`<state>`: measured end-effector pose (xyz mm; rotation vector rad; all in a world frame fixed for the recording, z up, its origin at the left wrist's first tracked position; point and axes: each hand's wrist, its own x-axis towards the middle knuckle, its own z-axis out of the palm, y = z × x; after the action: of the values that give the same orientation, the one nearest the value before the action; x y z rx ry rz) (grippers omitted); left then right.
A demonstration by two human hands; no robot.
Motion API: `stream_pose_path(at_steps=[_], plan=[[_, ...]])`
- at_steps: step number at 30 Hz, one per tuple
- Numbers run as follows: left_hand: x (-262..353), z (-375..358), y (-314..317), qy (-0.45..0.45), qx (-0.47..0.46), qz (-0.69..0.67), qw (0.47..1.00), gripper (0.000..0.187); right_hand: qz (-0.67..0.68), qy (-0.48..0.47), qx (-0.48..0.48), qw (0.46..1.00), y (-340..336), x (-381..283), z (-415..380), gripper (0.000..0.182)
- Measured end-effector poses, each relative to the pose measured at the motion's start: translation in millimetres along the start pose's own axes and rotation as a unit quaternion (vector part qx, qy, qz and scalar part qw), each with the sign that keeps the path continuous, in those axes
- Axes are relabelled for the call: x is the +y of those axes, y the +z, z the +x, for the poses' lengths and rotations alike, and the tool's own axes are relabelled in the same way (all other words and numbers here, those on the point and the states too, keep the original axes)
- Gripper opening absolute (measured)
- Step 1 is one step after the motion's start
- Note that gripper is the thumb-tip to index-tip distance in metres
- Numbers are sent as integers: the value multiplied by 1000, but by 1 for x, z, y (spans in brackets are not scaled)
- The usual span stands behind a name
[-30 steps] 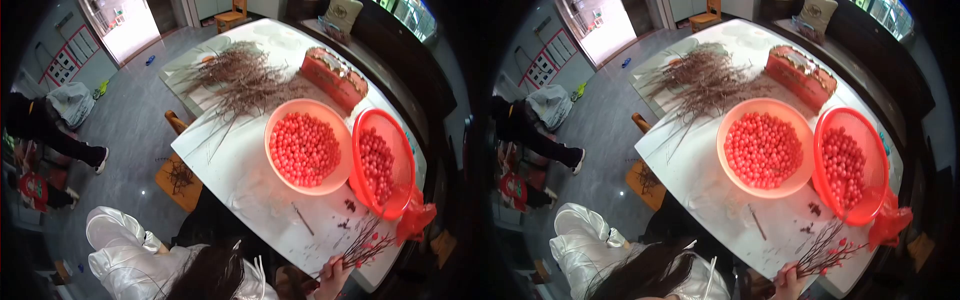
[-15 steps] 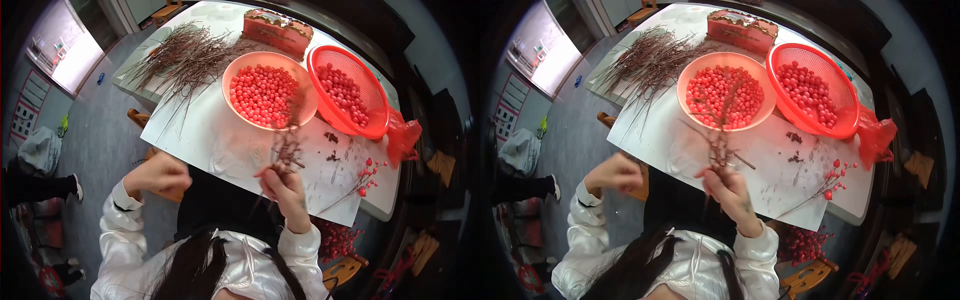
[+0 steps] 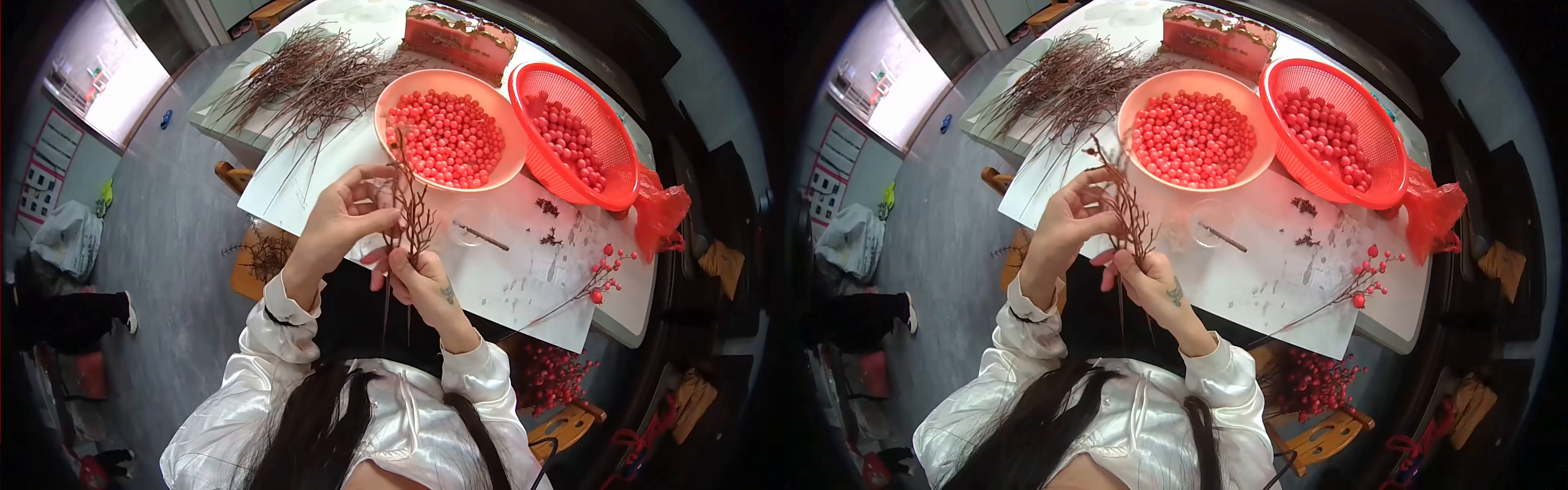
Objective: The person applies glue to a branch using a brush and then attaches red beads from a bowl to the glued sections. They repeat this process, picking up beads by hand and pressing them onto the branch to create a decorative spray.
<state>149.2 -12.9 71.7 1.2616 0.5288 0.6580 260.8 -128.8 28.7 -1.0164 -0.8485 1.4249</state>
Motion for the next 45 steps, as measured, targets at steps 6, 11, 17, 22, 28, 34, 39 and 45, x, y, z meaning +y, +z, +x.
stream_pose_path(at_steps=[6,11,17,22,28,34,39,45], plan=[[5,-9,-44,90,171,53,980,40,-108,-112,117,981,-4,10,-4,33],[-21,19,-76,67,155,242,955,38,26,-83,101,991,7,9,-6,24],[-68,55,-91,88,211,428,875,41,32,-69,70,995,22,25,-9,26],[-41,19,-60,92,156,232,956,49,34,-92,85,991,22,31,-10,24],[-21,-16,1,42,20,-14,999,31,2,-80,70,994,27,34,-8,19],[-25,-24,11,-18,-4,-103,994,21,-332,-182,69,923,-3,10,-34,23],[-29,-25,19,-25,6,-131,991,15,-187,-149,223,945,-34,-21,-74,31],[-29,-23,28,-50,3,-118,992,21,-152,-210,418,871,-57,-22,-73,22]])
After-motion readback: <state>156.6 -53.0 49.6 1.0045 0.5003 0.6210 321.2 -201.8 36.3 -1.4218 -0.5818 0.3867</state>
